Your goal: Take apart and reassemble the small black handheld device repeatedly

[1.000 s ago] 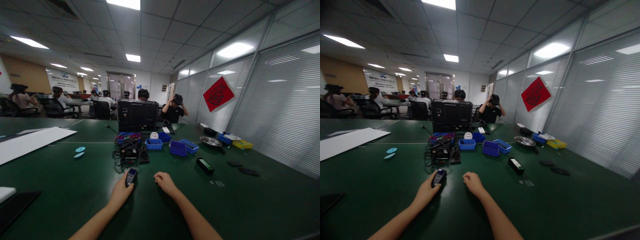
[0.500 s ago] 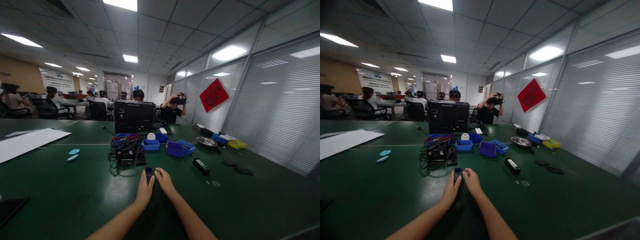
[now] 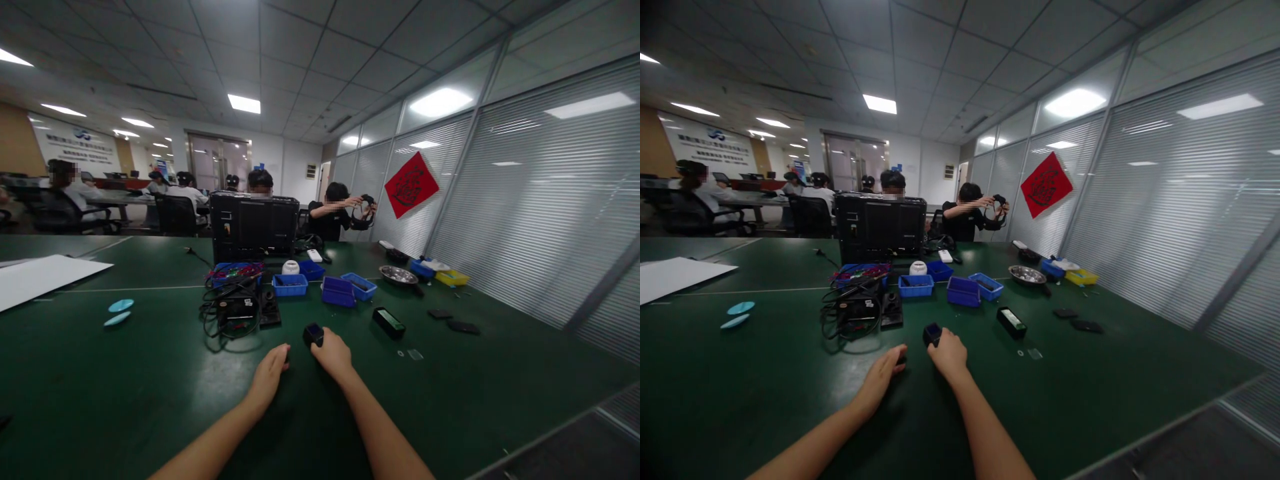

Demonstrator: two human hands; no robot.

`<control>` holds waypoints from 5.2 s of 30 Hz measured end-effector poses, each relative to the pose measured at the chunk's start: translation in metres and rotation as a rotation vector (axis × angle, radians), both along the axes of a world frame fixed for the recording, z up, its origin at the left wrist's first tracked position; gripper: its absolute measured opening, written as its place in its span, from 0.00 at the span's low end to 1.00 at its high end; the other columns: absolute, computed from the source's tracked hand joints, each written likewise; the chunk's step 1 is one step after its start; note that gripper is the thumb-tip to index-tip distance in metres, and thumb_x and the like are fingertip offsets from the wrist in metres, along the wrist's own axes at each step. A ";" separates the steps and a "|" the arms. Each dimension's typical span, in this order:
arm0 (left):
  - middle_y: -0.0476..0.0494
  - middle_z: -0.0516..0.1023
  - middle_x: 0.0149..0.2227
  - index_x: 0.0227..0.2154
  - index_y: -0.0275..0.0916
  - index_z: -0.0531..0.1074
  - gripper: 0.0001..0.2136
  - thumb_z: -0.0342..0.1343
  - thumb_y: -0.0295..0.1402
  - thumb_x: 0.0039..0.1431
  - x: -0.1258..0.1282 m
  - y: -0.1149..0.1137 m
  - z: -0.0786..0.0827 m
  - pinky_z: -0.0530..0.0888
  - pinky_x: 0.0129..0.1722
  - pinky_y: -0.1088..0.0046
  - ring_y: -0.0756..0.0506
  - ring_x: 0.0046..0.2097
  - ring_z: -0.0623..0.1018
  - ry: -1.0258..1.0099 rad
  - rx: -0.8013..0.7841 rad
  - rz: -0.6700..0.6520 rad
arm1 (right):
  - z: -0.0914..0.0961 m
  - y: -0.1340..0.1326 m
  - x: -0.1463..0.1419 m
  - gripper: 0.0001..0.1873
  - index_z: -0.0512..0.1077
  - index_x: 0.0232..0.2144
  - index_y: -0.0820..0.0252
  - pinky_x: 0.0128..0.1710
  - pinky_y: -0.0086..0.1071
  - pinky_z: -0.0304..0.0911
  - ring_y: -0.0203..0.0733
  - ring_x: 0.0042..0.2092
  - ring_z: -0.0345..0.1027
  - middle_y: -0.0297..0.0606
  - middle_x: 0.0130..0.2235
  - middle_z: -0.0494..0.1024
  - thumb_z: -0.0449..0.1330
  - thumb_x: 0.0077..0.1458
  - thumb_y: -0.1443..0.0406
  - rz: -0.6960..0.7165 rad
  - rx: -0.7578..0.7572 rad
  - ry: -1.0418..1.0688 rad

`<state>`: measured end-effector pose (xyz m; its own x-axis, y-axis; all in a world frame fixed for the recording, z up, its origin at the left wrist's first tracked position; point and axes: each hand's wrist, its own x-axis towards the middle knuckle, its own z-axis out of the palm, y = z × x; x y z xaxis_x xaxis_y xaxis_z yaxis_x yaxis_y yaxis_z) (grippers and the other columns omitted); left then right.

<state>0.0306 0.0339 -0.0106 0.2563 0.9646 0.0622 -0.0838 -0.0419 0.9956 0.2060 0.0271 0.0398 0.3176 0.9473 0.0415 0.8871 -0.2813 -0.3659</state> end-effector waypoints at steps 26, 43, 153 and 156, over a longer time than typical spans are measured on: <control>0.41 0.70 0.44 0.31 0.40 0.72 0.10 0.47 0.34 0.51 -0.007 -0.011 0.011 0.69 0.45 0.65 0.45 0.45 0.72 0.466 0.393 0.033 | -0.016 -0.010 -0.025 0.27 0.53 0.56 0.45 0.39 0.34 0.58 0.45 0.46 0.60 0.43 0.50 0.63 0.48 0.53 0.62 0.115 0.178 -0.237; 0.42 0.69 0.47 0.32 0.40 0.71 0.10 0.46 0.33 0.51 -0.006 -0.014 0.012 0.68 0.45 0.67 0.45 0.47 0.71 0.507 0.372 -0.028 | -0.007 -0.011 0.018 0.40 0.45 0.59 0.56 0.40 0.36 0.60 0.48 0.48 0.61 0.46 0.50 0.62 0.53 0.47 0.51 -0.031 0.062 -0.109; 0.46 0.70 0.42 0.32 0.44 0.70 0.06 0.52 0.30 0.50 -0.002 -0.032 0.024 0.64 0.47 0.61 0.42 0.48 0.65 0.871 0.838 -0.199 | -0.025 -0.005 0.040 0.26 0.61 0.51 0.54 0.41 0.33 0.58 0.46 0.44 0.61 0.43 0.44 0.66 0.56 0.48 0.58 0.054 0.316 -0.089; 0.47 0.72 0.40 0.31 0.44 0.70 0.07 0.49 0.28 0.52 -0.001 -0.032 0.026 0.63 0.46 0.62 0.43 0.46 0.66 0.892 0.841 -0.250 | -0.028 -0.001 0.042 0.25 0.61 0.51 0.56 0.43 0.31 0.57 0.44 0.44 0.63 0.43 0.44 0.67 0.54 0.48 0.63 0.027 0.321 0.002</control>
<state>0.0296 0.0014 0.0153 0.6961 0.6295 0.3453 0.5084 -0.7717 0.3820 0.2479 0.0258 0.0117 0.2925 0.8942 0.3388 0.8919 -0.1275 -0.4338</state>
